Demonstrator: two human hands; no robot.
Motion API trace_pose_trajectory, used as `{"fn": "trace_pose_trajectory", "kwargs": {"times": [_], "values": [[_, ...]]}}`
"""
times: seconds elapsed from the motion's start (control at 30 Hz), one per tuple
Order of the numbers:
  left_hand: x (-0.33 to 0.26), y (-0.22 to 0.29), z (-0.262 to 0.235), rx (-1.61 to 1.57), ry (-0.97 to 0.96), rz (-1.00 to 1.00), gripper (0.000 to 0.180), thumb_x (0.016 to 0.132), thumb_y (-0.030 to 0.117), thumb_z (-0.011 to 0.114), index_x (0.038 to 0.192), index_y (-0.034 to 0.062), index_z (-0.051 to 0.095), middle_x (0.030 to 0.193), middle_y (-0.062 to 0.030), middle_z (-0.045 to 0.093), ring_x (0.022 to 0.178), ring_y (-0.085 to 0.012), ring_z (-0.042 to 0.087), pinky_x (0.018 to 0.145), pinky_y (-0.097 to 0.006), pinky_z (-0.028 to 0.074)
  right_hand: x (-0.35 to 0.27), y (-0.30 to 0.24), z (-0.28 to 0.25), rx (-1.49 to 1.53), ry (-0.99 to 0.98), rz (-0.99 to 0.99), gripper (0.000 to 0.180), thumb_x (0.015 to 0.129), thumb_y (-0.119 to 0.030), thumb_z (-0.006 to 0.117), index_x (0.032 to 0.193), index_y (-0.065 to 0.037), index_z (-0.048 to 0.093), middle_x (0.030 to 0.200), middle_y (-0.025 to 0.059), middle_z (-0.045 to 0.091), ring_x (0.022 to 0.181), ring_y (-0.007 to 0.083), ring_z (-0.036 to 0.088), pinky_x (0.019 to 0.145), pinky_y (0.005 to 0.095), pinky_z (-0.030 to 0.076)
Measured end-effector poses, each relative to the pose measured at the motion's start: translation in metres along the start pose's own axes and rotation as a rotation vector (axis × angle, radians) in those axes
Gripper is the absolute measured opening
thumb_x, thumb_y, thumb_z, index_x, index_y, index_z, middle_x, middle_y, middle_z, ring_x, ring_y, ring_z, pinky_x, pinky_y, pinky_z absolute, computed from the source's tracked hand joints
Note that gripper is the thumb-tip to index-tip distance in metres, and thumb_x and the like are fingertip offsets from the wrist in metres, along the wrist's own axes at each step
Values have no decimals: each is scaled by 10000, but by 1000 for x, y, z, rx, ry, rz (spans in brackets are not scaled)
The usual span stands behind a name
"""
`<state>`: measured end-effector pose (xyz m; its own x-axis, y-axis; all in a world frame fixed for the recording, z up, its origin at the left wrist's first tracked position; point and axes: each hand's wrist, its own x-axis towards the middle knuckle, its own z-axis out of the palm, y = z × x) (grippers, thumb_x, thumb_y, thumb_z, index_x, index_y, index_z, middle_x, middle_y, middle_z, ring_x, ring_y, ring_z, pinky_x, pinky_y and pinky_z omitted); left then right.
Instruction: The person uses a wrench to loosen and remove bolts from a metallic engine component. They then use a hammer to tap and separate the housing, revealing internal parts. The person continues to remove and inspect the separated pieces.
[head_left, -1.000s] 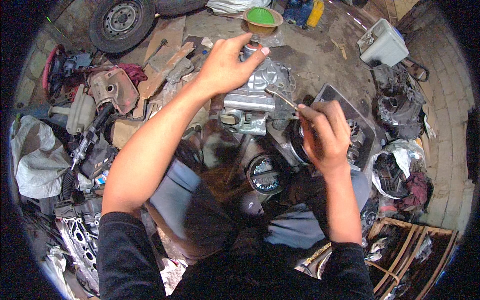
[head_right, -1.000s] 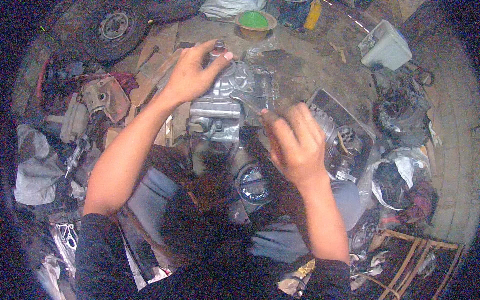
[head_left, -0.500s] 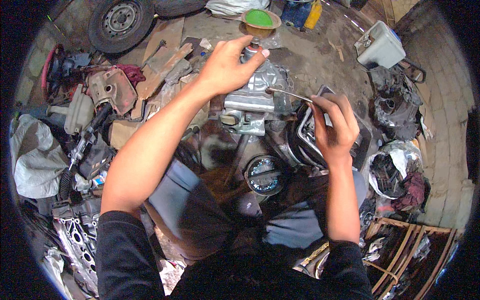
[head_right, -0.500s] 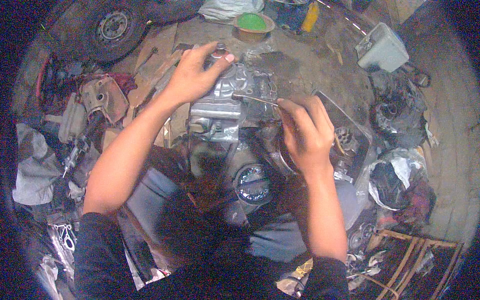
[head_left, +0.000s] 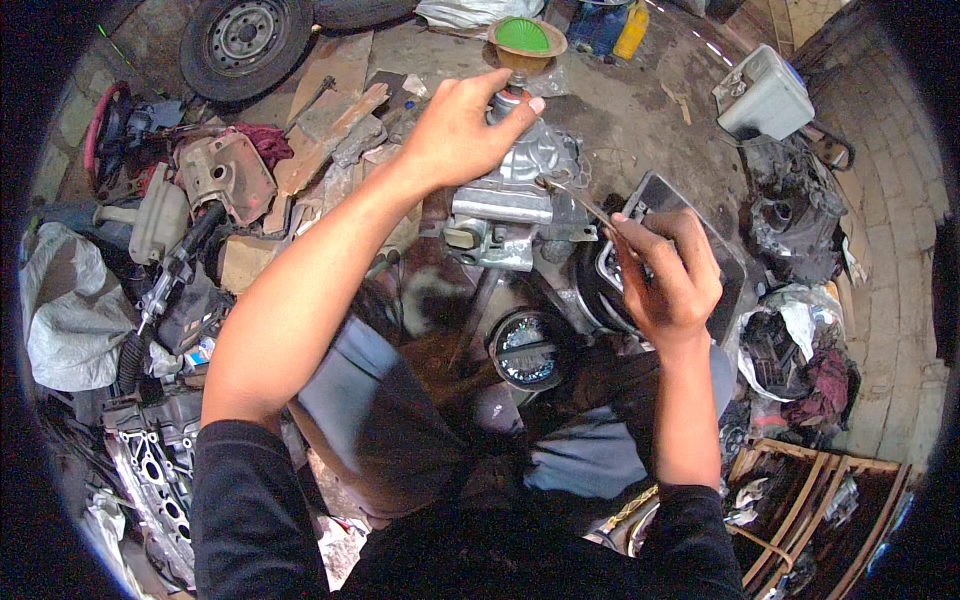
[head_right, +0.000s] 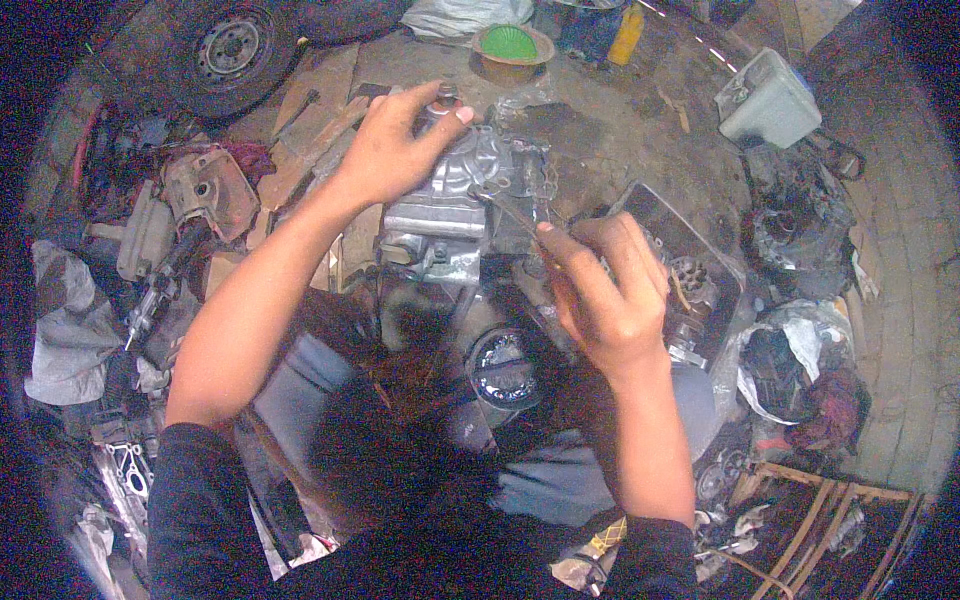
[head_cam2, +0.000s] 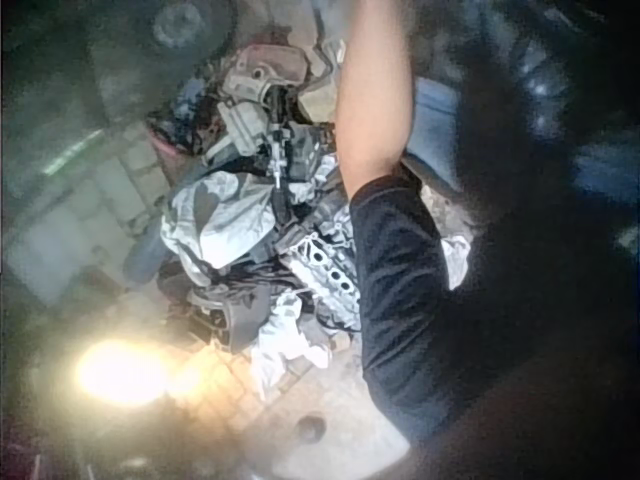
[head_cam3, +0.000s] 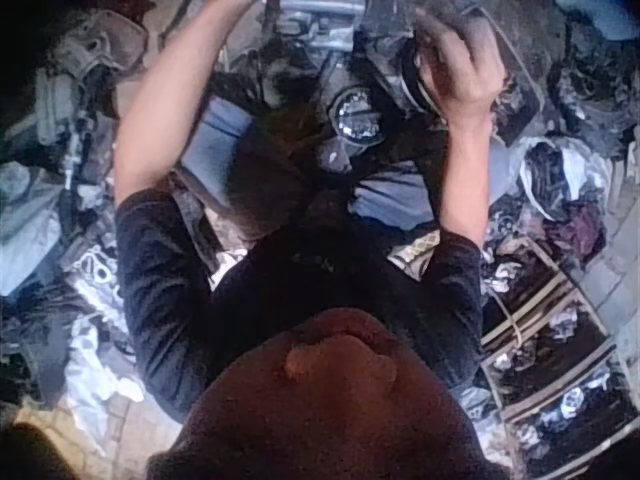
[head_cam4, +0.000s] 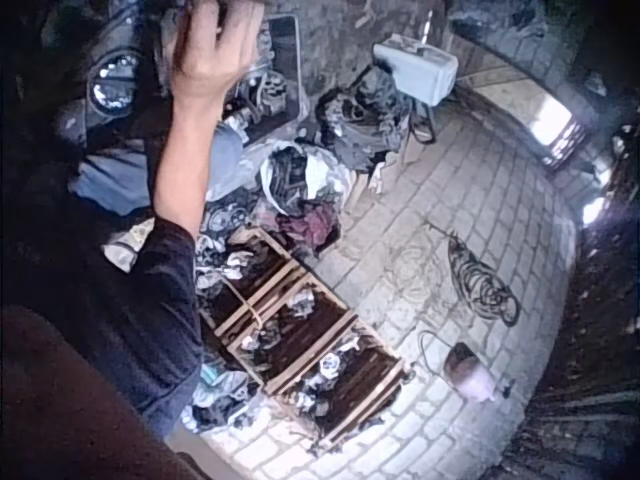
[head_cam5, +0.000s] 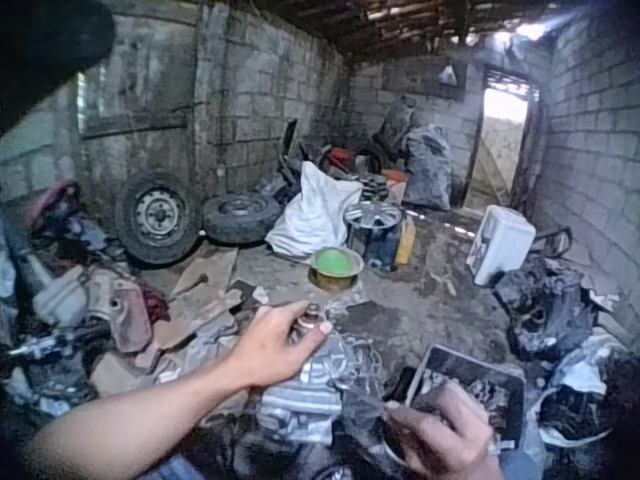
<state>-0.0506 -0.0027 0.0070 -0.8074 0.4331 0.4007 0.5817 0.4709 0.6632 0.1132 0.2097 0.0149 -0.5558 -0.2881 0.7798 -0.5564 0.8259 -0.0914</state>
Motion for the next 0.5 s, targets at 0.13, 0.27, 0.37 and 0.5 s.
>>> {"fn": "trace_pose_trajectory", "kwargs": {"times": [0.13,0.27,0.37,0.5], "values": [[1,3,2,24,1,-19,668,912,509,658,1281,-46,622,1151,-243,686,1117,-379,613,1006,-434,451,-2,-5,3,39,-26,-24,386,627,3,750,1010,-39,727,824,103,615,701,271,610,579,373,484],[-1,-1,4,30,38,-11,678,915,516,651,1292,-47,615,1166,-246,679,1121,-383,608,1020,-435,444,-1,-13,11,79,-43,-57,358,631,18,771,985,-8,723,783,103,599,657,254,589,558,353,465],[-1,0,2,-9,13,-13,688,918,521,645,1295,-53,610,1180,-257,671,1137,-391,603,1031,-439,438,0,-18,12,47,-74,-49,316,646,12,773,956,-10,715,783,100,594,662,260,588,555,356,467],[-1,3,0,-4,0,-25,684,919,519,643,1298,-49,610,1195,-259,666,1154,-391,599,1030,-443,438,-10,6,9,-67,-86,6,329,676,-58,743,1003,-83,717,867,88,609,772,297,617,611,399,510]]}}
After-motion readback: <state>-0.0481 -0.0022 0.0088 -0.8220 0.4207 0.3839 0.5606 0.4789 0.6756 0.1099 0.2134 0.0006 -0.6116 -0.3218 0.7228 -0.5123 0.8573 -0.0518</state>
